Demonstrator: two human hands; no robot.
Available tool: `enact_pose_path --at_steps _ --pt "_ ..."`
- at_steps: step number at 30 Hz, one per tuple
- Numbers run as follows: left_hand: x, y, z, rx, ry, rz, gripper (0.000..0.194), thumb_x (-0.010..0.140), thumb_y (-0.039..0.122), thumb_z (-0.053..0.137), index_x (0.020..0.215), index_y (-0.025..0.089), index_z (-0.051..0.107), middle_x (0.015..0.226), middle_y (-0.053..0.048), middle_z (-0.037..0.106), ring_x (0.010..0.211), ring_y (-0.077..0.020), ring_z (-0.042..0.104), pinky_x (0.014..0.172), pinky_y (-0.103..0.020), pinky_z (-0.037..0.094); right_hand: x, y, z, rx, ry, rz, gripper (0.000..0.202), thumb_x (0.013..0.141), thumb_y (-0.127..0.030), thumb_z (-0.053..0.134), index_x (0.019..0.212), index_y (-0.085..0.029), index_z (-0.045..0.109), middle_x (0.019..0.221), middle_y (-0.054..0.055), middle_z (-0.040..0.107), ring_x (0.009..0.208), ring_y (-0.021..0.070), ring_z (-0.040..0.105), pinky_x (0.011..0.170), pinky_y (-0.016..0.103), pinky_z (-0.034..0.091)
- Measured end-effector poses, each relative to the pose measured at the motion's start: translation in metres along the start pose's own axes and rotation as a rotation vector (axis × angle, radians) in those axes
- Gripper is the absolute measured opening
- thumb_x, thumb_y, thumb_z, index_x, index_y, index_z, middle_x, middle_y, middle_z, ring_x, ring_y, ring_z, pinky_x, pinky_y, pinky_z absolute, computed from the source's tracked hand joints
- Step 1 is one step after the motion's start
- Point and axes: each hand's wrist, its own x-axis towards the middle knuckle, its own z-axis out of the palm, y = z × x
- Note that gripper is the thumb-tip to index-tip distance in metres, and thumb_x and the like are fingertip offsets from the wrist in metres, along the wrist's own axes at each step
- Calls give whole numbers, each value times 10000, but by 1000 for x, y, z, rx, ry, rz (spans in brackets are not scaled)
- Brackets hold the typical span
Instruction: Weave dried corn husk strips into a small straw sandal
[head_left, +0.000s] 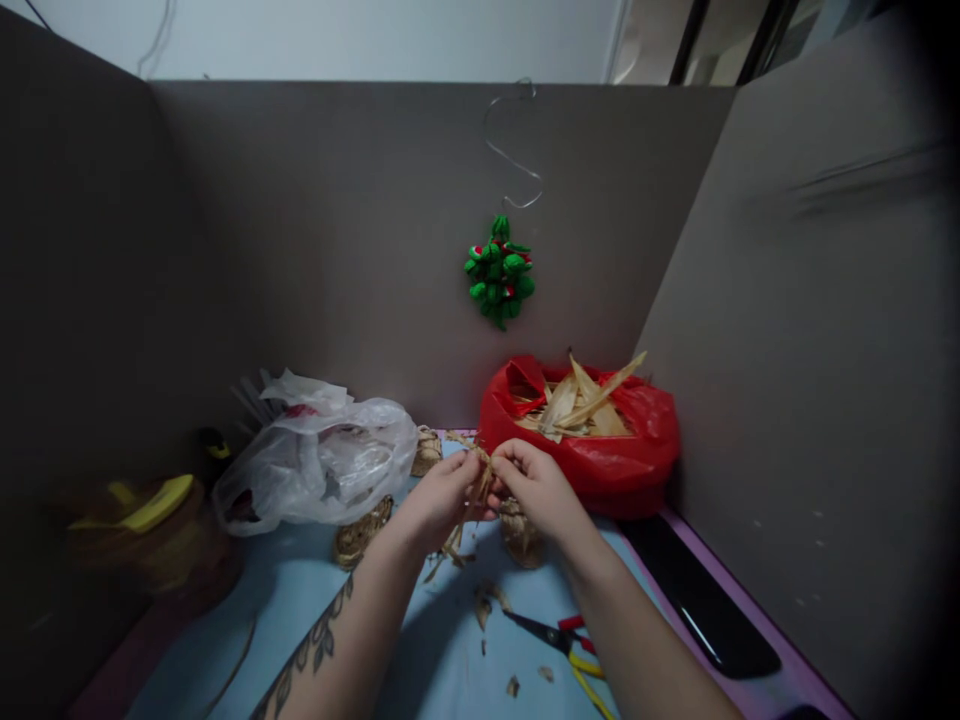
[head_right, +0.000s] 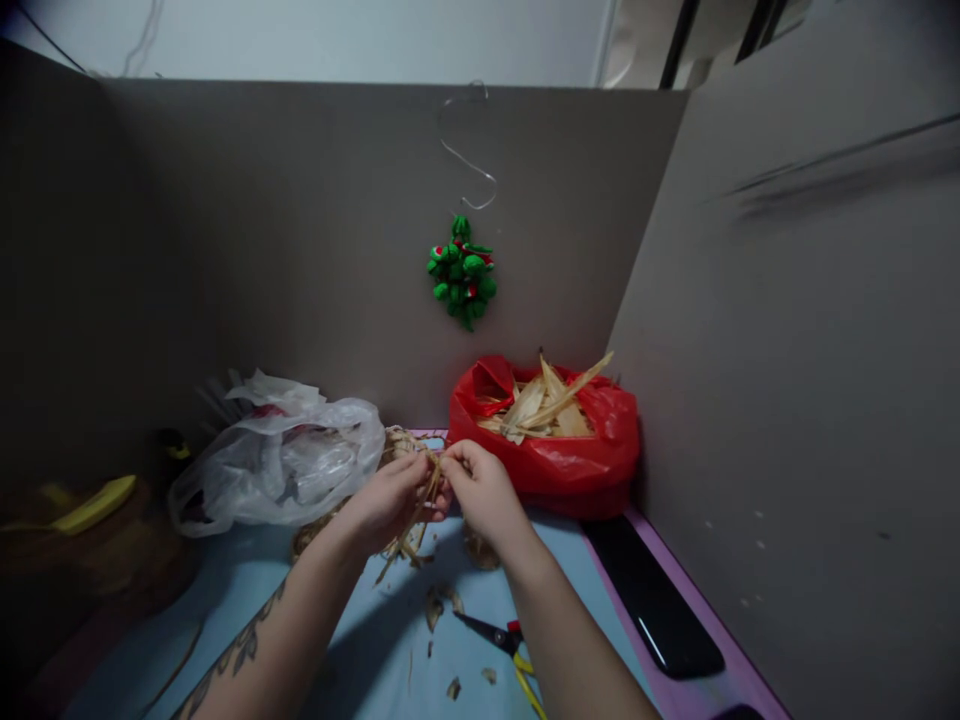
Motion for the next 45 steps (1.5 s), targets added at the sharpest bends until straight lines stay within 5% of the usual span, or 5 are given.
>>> enact_pose_path --at_steps 14,23,30,39,45 --pt "8 -8 -12 -168 -60 -105 295 630 272 779 764 138 552 626 15 562 545 -72 548 610 -234 493 0 2 -2 -144 23 -67 136 786 -319 511 715 -203 500 603 -33 543 556 134 544 519 236 421" --pt "11 -13 0 178 150 268 323 693 410 674 642 147 494 480 65 455 417 -46 388 430 -179 278 -1 8 8 -468 270 -170 119 800 -286 471 724 -201 504 667 13 562 642 171 543 590 264 408" --pt "10 -13 2 262 123 288 302 785 453 529 695 185 423 520 64 448 434 -69 386 443 -196 278 -1 12 13 -252 247 -123 181 795 -362 492 745 -189 504 631 -3 549 577 153 536 534 245 416" --pt "11 -10 -6 884 342 445 164 840 243 416 686 188 426 623 33 456 602 -121 417 572 -244 308 -1 2 5 -332 233 -88 154 726 -301 587 677 -161 629 634 21 638 600 158 560 585 254 426" --pt "15 -11 -14 642 383 441 148 787 279 469 677 181 452 608 36 456 561 -111 428 536 -226 340 -9 6 24 -436 271 -221 161 771 -252 560 765 -164 696 744 60 688 693 187 609 662 285 453"
